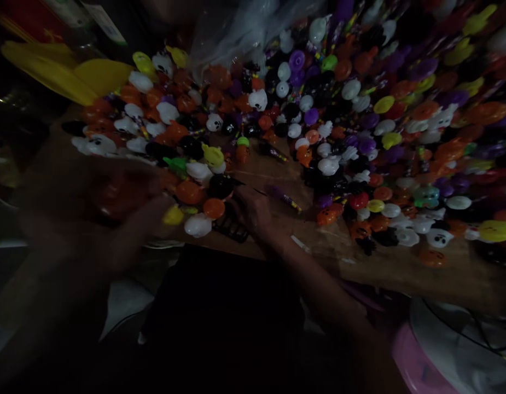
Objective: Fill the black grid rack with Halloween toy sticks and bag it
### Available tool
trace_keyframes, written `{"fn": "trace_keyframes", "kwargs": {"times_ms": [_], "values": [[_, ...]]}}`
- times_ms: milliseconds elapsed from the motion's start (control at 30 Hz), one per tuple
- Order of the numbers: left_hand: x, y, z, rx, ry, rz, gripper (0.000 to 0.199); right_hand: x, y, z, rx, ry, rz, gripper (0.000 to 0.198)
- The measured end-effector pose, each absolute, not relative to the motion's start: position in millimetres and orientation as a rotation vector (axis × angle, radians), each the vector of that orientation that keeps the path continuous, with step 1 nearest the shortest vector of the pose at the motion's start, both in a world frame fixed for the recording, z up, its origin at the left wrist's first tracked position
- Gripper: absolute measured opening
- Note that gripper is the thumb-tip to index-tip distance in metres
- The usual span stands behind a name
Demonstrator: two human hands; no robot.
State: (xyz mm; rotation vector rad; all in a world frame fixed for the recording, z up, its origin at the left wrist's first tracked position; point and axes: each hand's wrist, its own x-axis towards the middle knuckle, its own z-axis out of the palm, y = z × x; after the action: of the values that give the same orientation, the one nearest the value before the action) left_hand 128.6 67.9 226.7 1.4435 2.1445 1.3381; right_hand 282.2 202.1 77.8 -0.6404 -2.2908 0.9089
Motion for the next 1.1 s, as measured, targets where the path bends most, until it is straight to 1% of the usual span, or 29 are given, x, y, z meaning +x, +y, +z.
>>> {"fn": "trace_keyframes", "kwargs": {"times_ms": [67, 133, 167, 233, 300, 333, 433, 467, 533, 667, 833, 1033, 1100], "values": [[137.2, 63.0, 219.5, 1.877, 2.301, 1.015, 0.024, 281.7, 201.3, 77.8, -0.646, -2.289, 0.92, 0.023], [145.5, 62.8, 213.1, 2.22, 2.342, 0.669, 0.023, 280.4, 201.1, 77.8, -0.643, -2.295, 0.941, 0.018], [148.5, 64.4, 210.5, 2.343, 2.339, 0.541, 0.021, 279.6, 201.2, 78.0, -0.647, -2.298, 0.952, 0.016], [151.2, 69.3, 206.6, 2.48, 2.342, 0.408, 0.018, 277.9, 201.6, 78.9, -0.662, -2.305, 0.974, 0.016], [150.2, 73.2, 203.5, 2.449, 2.34, 0.377, 0.014, 276.8, 201.9, 80.4, -0.671, -2.287, 0.995, 0.017], [148.9, 74.1, 202.0, 2.399, 2.332, 0.385, 0.016, 276.5, 201.9, 81.1, -0.662, -2.267, 1.005, 0.018], [145.0, 72.6, 198.5, 2.251, 2.315, 0.425, 0.03, 276.9, 202.1, 82.5, -0.609, -2.22, 1.031, 0.021], [144.3, 71.6, 197.8, 2.237, 2.309, 0.437, 0.032, 277.3, 202.3, 82.6, -0.604, -2.215, 1.037, 0.021], [144.1, 70.5, 197.9, 2.256, 2.301, 0.427, 0.03, 278.3, 202.9, 81.9, -0.613, -2.221, 1.037, 0.023], [145.9, 74.9, 203.4, 2.361, 2.358, 0.358, 0.017, 279.6, 205.6, 80.3, -0.557, -2.25, 1.017, 0.029], [147.3, 81.6, 211.0, 2.428, 2.369, 0.241, 0.017, 279.6, 207.7, 85.7, -0.525, -2.281, 1.036, 0.037], [149.8, 79.1, 208.7, 2.354, 2.418, 0.183, 0.013, 280.0, 208.0, 89.6, -0.539, -2.3, 1.095, 0.036], [148.8, 78.6, 208.6, 2.315, 2.426, 0.178, 0.016, 280.2, 208.4, 89.5, -0.551, -2.309, 1.099, 0.036]]}}
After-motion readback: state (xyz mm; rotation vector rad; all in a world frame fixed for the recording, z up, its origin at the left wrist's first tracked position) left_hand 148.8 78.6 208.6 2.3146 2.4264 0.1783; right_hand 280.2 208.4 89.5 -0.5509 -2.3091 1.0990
